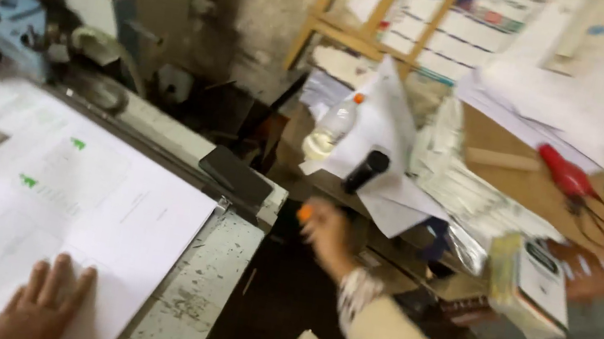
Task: Operating a printing or binding machine by feeding and aligning paper sheets into the intake mechanism.
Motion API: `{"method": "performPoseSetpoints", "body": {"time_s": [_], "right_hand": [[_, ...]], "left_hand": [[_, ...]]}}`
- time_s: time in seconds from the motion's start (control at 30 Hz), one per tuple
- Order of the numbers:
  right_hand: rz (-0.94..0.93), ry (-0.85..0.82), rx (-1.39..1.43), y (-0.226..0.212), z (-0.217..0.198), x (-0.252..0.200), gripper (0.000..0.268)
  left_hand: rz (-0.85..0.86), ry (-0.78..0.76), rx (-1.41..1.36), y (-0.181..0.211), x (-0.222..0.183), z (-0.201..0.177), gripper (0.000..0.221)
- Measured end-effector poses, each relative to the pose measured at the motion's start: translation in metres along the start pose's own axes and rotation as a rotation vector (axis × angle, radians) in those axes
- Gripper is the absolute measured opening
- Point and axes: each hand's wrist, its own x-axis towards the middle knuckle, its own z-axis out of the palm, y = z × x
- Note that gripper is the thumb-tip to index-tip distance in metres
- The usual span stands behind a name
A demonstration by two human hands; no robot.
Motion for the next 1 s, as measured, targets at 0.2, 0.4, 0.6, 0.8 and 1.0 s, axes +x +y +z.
{"method": "performPoseSetpoints", "body": {"time_s": [0.2,0.4,0.6,0.8,1.0], "right_hand": [[-0.554,0.432,-0.747,0.045,-0.097,0.228,0.066],[-0.286,0.378,-0.826,-0.02,-0.109,0.303,0.093],[-0.381,0.079,-0.955,0.016,-0.133,0.352,0.072],[-0.226,0.239,-0.806,-0.021,-0.104,0.283,0.037],[-0.605,0.52,-1.038,-0.051,-0.094,0.261,0.03]], "left_hand": [[0.066,0.028,-0.092,0.004,-0.053,-0.035,0.173],[0.086,0.073,0.004,0.006,-0.059,-0.032,0.152],[0.124,0.412,0.028,0.011,-0.069,-0.031,0.203],[0.098,0.681,0.226,0.022,-0.075,-0.065,0.164],[-0.04,0.958,0.388,0.027,-0.088,-0.074,0.13]]}}
